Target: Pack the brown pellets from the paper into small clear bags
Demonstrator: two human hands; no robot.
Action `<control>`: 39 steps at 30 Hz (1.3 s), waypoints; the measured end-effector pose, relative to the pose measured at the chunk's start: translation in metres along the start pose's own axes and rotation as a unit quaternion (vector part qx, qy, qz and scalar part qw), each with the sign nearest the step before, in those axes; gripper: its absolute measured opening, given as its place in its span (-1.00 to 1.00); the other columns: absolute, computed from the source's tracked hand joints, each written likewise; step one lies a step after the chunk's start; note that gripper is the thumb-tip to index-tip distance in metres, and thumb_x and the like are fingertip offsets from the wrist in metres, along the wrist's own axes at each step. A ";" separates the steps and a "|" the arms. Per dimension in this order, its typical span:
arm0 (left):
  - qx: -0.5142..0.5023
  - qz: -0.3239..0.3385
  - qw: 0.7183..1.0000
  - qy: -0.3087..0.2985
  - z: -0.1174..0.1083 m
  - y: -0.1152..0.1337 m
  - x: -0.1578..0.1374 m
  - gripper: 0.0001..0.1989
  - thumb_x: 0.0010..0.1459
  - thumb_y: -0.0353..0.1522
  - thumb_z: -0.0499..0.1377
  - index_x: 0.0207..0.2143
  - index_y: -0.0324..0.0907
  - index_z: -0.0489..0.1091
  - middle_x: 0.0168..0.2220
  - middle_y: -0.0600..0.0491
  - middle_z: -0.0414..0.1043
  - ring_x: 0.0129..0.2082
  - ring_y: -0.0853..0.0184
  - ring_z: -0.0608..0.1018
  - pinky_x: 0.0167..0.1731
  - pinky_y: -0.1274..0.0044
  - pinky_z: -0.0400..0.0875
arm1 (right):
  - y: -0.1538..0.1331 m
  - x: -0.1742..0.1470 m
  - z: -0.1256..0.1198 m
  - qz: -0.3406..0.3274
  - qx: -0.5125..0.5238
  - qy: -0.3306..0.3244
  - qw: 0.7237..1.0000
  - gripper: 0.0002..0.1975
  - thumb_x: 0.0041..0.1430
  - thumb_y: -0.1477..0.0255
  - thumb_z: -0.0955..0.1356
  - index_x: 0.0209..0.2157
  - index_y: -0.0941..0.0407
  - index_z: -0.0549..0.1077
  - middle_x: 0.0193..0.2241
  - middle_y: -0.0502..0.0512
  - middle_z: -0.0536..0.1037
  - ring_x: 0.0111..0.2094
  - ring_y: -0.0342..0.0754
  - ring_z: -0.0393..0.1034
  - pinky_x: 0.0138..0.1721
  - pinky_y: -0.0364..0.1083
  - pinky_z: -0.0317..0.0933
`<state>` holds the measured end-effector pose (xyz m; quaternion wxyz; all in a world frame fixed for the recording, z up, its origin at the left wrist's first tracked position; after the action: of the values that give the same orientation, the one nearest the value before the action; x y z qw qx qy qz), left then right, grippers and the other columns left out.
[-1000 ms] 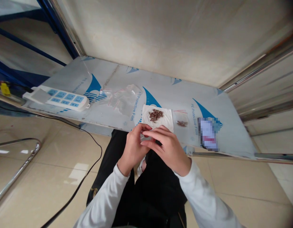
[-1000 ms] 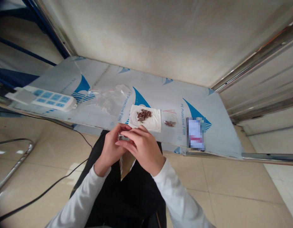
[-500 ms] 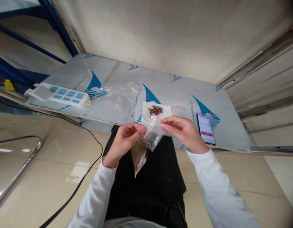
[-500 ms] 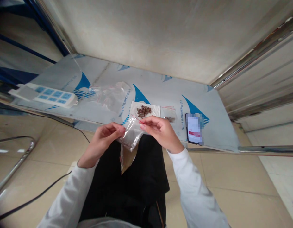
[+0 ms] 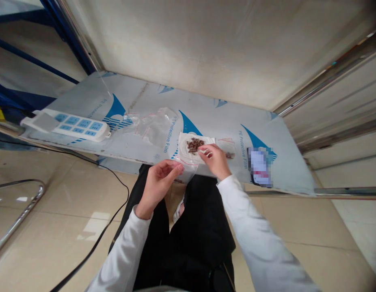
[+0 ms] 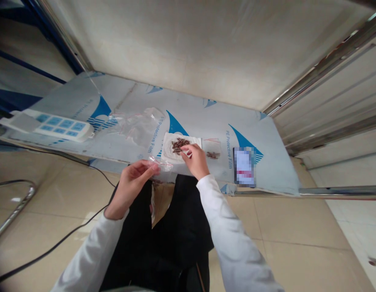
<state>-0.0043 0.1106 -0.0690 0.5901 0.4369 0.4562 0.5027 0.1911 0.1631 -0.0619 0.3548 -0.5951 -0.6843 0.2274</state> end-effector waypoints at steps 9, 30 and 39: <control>0.008 -0.001 1.000 0.022 -0.007 -0.008 0.003 -0.77 0.02 -0.24 0.31 -0.38 -0.24 0.45 -0.39 0.03 0.53 -0.38 0.37 0.55 -0.28 0.51 0.47 | 0.023 0.013 0.041 -0.021 -0.157 -0.057 0.986 -0.91 0.12 0.55 0.35 -0.39 0.14 0.52 -0.35 0.12 0.50 -0.23 -0.02 0.40 -0.11 -0.02 0.28; -0.029 0.067 0.997 -0.015 0.008 0.011 -0.009 -0.89 0.02 -0.37 0.33 -0.37 -0.19 0.51 -0.34 0.03 0.59 -0.29 0.33 0.60 -0.17 0.49 0.49 | -0.108 -0.031 -0.032 -0.155 0.003 -0.203 0.967 -0.87 0.19 0.39 0.39 -0.21 0.06 0.54 -0.24 0.04 0.57 -0.20 -0.09 0.47 -0.14 -0.11 0.33; 0.005 0.100 0.994 0.043 0.002 0.022 -0.016 -0.89 0.05 -0.33 0.30 -0.38 -0.19 0.54 -0.37 0.03 0.59 -0.33 0.35 0.59 -0.21 0.54 0.46 | -0.108 -0.039 -0.048 -0.099 -0.018 -0.154 0.983 -0.91 0.18 0.43 0.38 -0.23 0.08 0.46 -0.35 -0.01 0.57 -0.31 -0.12 0.47 -0.22 -0.15 0.31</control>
<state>-0.0076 0.0975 -0.0459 0.5148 0.4614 0.4377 0.5749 0.1580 0.0993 0.0398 0.2551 -0.4888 -0.7901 0.2679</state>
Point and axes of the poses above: each hand's wrist, its own x-axis towards the middle knuckle, its own z-axis out of the palm, y = z × x, the point moved 6 cm from there along x, towards the middle knuckle
